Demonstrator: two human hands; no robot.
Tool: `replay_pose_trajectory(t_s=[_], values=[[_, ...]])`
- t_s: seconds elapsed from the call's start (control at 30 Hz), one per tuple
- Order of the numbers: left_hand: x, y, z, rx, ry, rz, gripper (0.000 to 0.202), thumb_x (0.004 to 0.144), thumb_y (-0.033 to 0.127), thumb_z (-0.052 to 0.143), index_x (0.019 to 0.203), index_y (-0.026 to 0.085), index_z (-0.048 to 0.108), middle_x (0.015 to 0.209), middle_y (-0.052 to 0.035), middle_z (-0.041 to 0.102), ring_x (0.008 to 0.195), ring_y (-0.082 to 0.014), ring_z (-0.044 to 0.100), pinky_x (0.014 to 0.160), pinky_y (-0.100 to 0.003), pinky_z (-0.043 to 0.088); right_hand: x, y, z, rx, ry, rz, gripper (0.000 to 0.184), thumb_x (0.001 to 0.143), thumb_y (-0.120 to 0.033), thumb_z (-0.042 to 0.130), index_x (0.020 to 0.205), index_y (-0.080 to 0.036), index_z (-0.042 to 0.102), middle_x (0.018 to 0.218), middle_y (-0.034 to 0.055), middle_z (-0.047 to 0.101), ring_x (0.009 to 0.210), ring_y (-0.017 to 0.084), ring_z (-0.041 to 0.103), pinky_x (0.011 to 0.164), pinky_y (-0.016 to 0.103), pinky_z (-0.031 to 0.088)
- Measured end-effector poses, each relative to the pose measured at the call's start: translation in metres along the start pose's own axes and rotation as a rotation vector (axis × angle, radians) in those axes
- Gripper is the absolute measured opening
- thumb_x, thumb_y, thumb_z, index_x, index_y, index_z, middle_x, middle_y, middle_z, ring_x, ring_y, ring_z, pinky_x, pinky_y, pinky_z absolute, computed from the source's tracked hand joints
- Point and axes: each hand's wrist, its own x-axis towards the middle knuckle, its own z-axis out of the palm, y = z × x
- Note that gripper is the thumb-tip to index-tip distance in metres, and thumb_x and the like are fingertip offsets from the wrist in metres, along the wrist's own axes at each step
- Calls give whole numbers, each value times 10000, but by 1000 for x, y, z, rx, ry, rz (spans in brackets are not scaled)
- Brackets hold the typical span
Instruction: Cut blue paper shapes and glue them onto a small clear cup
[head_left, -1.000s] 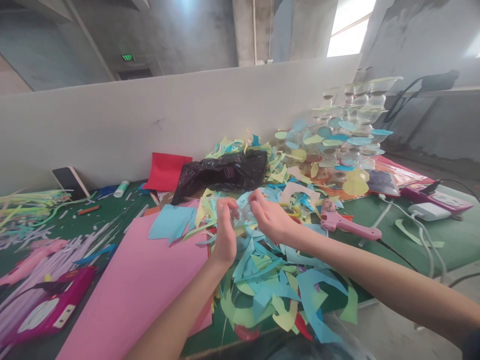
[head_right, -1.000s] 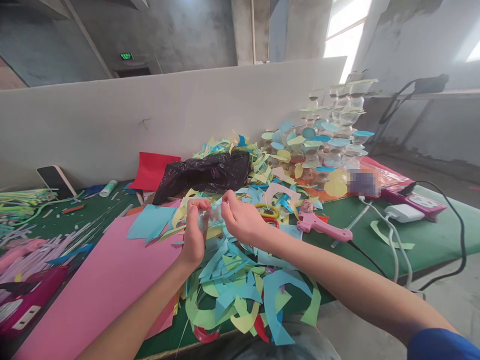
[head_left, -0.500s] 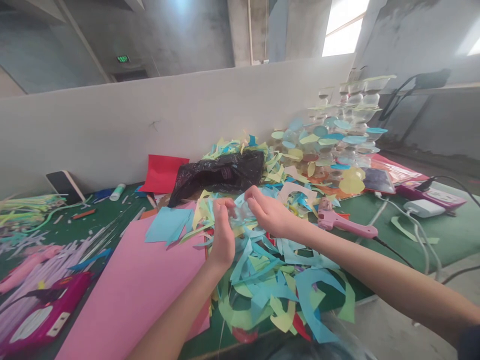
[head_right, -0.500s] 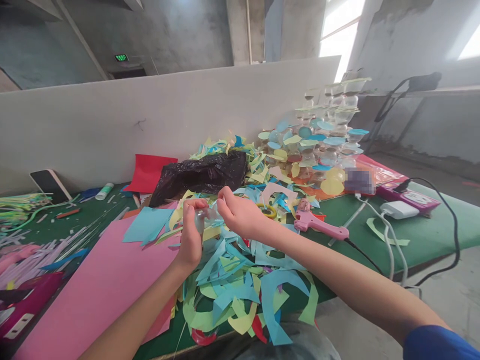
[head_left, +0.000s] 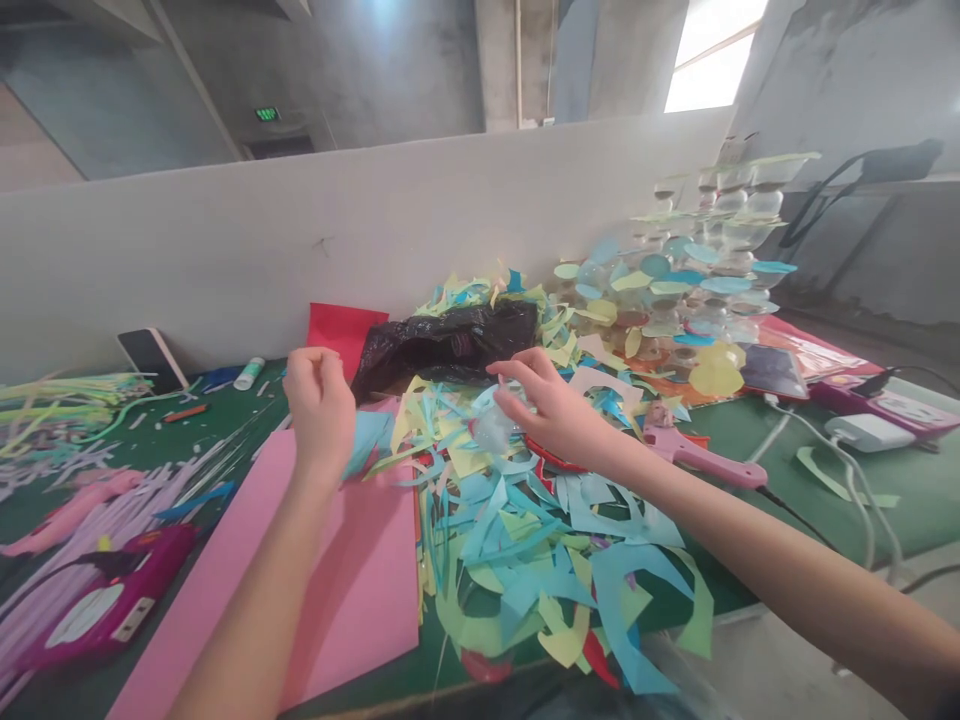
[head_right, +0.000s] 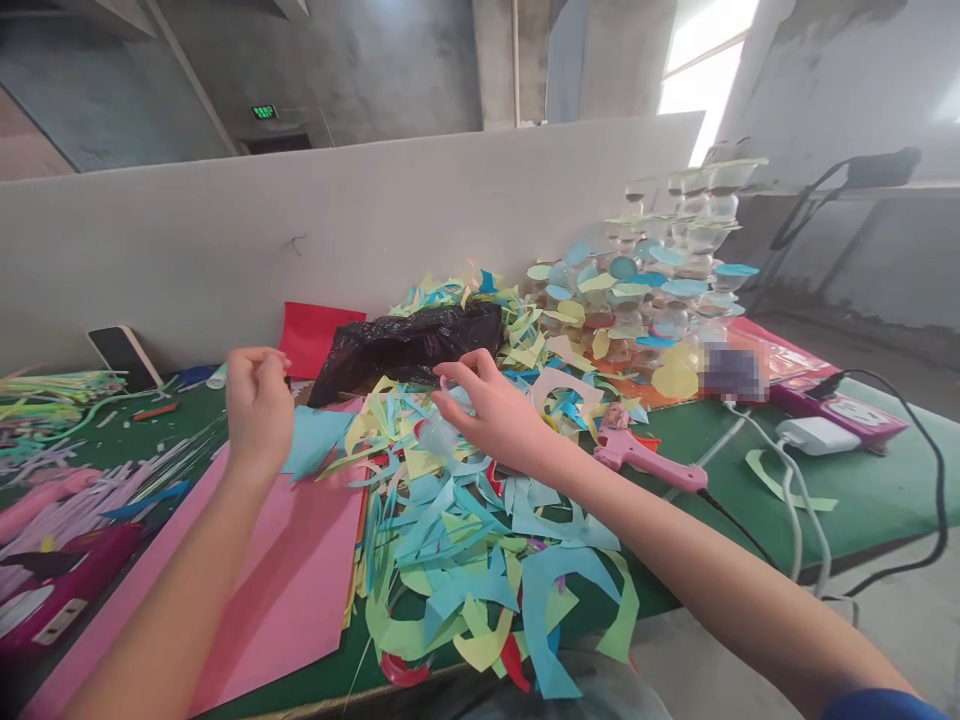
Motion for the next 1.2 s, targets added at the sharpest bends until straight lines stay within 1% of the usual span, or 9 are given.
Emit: replay_pose_trajectory(t_s=[0.07, 0.1, 0.23, 0.33, 0.43, 0.7, 0.87, 1.0, 1.2], values=[[8, -31, -10, 326, -276, -21, 121, 842, 298, 422, 826, 201, 492, 835, -53, 573, 842, -221, 556, 858, -402, 447, -1, 0, 4, -104, -20, -50, 404, 980, -461, 343, 1285, -247, 499, 1219, 105, 476, 674, 123, 568, 687, 330, 517], [8, -47, -14, 376, -339, -28, 113, 794, 300, 489, 798, 190, 512, 830, -74, 588, 870, -259, 568, 887, -441, 437, -2, 0, 8, -144, -36, -82, 404, 980, -460, 350, 1282, -239, 503, 1218, 110, 482, 676, 128, 574, 688, 336, 520], [-6, -105, -25, 683, -483, 177, 458, 763, 419, 563, 1094, 106, 516, 1143, -227, 551, 1178, -394, 482, 975, -505, 391, -4, 3, 21, -257, -86, -210, 441, 961, -484, 421, 1293, -207, 508, 1204, 138, 521, 864, 218, 603, 757, 387, 526], [-12, -125, -29, 799, -541, 91, 643, 797, 519, 529, 1253, 76, 432, 1215, -271, 520, 1209, -427, 462, 921, -504, 426, -6, 6, 25, -279, -76, -244, 599, 910, -588, 465, 1357, -191, 458, 1255, 158, 523, 1056, 300, 548, 860, 456, 501], [-11, -128, -31, 822, -552, 84, 646, 825, 538, 488, 1283, 87, 419, 1220, -256, 533, 1207, -423, 466, 918, -491, 424, -6, 6, 21, -253, -41, -242, 649, 906, -628, 429, 1389, -195, 420, 1297, 150, 512, 1113, 309, 500, 924, 476, 465], [-2, -127, -31, 757, -447, 160, 588, 821, 403, 474, 1306, 81, 391, 1248, -231, 535, 1191, -388, 489, 970, -477, 386, -5, 7, 19, -194, -14, -221, 467, 983, -512, 328, 1290, -198, 488, 1198, 119, 575, 1037, 257, 536, 902, 421, 457], [0, -123, -31, 744, -437, 169, 556, 827, 383, 442, 1276, 56, 422, 1233, -244, 545, 1159, -392, 505, 960, -467, 389, -6, 9, 27, -231, 52, -147, 443, 1003, -454, 272, 1115, -163, 586, 1010, 93, 644, 860, 212, 601, 718, 332, 453], [0, -124, -31, 766, -406, 192, 502, 844, 379, 405, 1239, 72, 447, 1205, -242, 551, 1150, -388, 501, 952, -475, 383, -7, 9, 27, -309, 54, -201, 499, 998, -470, 276, 993, -158, 665, 966, 104, 673, 841, 208, 608, 638, 307, 411], [2, -127, -34, 771, -353, 228, 280, 845, 289, 367, 1044, 145, 501, 1067, -179, 586, 1034, -342, 534, 911, -453, 398, -9, 3, 26, -392, 17, -286, 566, 945, -569, 371, 1257, -156, 599, 1120, 131, 662, 968, 261, 589, 723, 359, 477]])
